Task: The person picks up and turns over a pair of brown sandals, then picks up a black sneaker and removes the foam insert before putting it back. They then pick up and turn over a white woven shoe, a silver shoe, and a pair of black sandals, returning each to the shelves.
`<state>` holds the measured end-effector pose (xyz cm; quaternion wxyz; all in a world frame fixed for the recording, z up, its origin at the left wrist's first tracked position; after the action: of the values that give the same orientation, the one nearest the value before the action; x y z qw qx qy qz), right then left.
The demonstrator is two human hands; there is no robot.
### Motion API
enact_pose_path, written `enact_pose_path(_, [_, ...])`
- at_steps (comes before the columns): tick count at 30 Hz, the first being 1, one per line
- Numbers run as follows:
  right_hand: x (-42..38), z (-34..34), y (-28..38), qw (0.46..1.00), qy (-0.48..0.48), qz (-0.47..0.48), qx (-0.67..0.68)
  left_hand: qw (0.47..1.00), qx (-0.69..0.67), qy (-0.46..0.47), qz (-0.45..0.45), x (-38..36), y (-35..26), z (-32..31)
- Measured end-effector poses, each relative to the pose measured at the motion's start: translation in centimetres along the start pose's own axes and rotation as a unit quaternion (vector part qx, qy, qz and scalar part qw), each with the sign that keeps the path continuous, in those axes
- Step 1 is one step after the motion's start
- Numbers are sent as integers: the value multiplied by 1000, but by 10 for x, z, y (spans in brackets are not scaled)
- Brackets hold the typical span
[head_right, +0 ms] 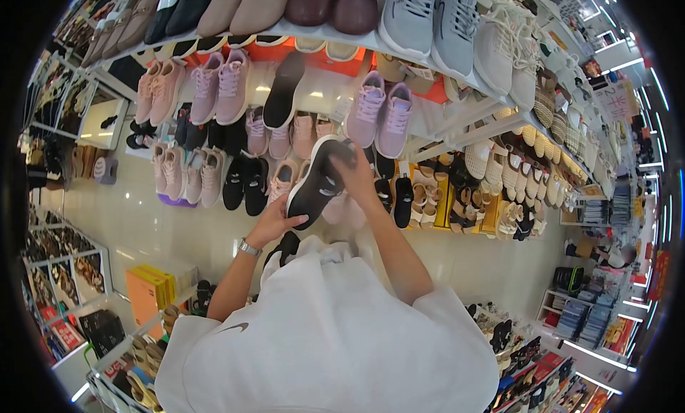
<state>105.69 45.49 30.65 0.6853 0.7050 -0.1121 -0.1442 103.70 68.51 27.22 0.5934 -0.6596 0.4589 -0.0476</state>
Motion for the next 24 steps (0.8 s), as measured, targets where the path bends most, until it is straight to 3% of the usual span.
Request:
enact_pose_path(3, [9,-17,0,994,-39,-87,53,998,-57,1,6,17,-24,18])
enact_pose_path(4, [9,-23,-5,991,-43,-107,64,998,-35,-13,60,21,-28,26])
enact_pose_path(7, [-1,-52,-26,993,-24,-109,28,997,-53,-8,55,55,-45,38])
enact_pose_path(9, [-8,-71,-32,992,-11,-117,38,989,-141,17,34,81,-47,39])
enact_pose_path(11, [-6,-79,-42,981,-28,-179,69,979,-200,32,29,101,-57,39])
enact_pose_path(13, [-8,-85,-51,964,-44,-242,103,993,-113,8,31,132,-40,57])
enact_pose_path(15, [9,-82,-62,969,-60,-205,126,996,-83,13,40,146,-33,67])
enact_pose_path(18, [32,-80,-84,963,-73,-193,173,996,-60,-57,32,159,-18,101])
enact_pose_path(22, [46,-90,-85,955,-96,-213,183,977,-173,-119,27,150,-53,130])
enact_pose_path(24, [52,-91,-86,954,-110,-218,172,978,-158,-131,17,160,-64,139])
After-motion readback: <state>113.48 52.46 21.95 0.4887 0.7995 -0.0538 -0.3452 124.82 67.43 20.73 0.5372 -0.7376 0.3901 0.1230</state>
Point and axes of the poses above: each hand's wrist, its own x-axis towards the middle knuckle, its own z-axis out of the back of the hand, y = z × x, the point moved 7 cm from there along x, towards the middle knuckle, and after that the axes turned 6 degrees about z, right-handed, at the moved point
